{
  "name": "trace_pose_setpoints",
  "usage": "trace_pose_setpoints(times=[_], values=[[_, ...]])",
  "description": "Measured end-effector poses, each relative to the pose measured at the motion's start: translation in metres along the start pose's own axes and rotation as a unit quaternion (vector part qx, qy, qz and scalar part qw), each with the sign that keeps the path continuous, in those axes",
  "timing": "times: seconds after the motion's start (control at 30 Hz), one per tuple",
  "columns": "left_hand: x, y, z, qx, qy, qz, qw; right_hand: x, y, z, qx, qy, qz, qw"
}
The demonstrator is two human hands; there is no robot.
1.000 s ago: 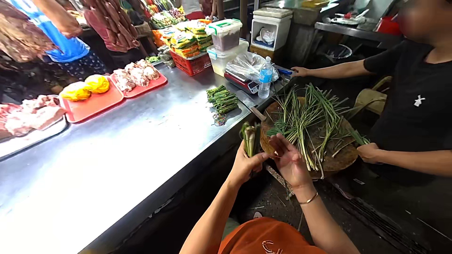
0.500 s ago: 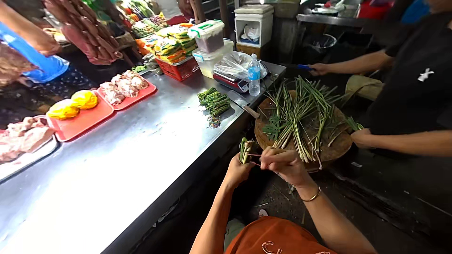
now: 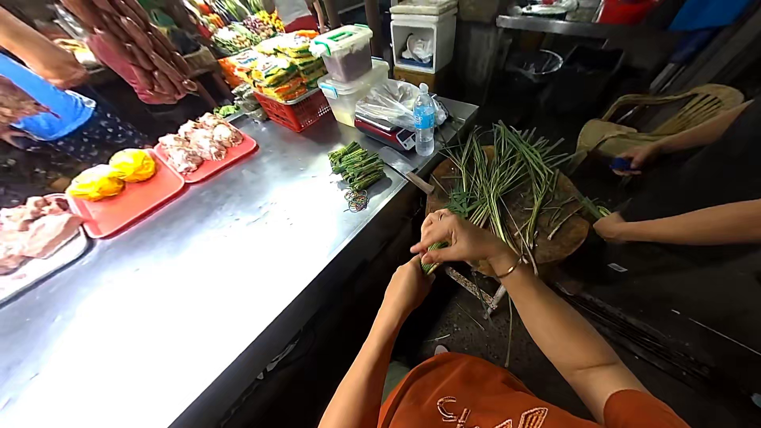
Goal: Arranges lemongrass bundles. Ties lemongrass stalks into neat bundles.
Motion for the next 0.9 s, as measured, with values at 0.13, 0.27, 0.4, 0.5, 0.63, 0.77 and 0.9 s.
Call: trace_pose_setpoints(times=[0.13,0.27,0.4,0.5,0.63,0.77,0.9], values=[[-0.013,0.013,-0.032,0.067,-0.193,0.096,0.974,0.017,-0.026,-0.015,-0.068,0.098,0.196,0.973],[-0.017,0.003,-0.025,0.068,-0.382,0.14,0.911,0.046,-0.06,0.035,0.095,0.479,0.42,0.765],[-0.007,-0.001,-0.019,0.095,-0.317,0.164,0.929,0.056,-0.056,0.058,0.182,0.46,0.326,0.805],[-0.01,-0.003,-0.018,0.08,-0.132,0.123,0.98,0.037,-0.049,0.064,0.202,0.361,0.236,0.88],[-0.016,-0.007,-0.016,0.04,0.015,0.06,0.997,0.026,-0.041,0.054,0.237,0.216,0.117,0.94],[-0.021,-0.009,-0.018,0.03,0.098,0.038,0.994,0.031,-0.035,0.055,0.249,0.215,0.088,0.94],[-0.03,-0.018,-0.011,0.062,0.212,0.088,0.971,0.042,-0.034,0.059,0.268,0.209,0.113,0.934]])
Point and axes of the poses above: each hand's wrist, its own y-axis towards the middle knuckle, its own x-axis out of the palm, z = x × y, the point moved 7 cm from there along y, towards the middle knuckle, and after that the axes turned 10 degrees about -y, right-handed, at the moved point
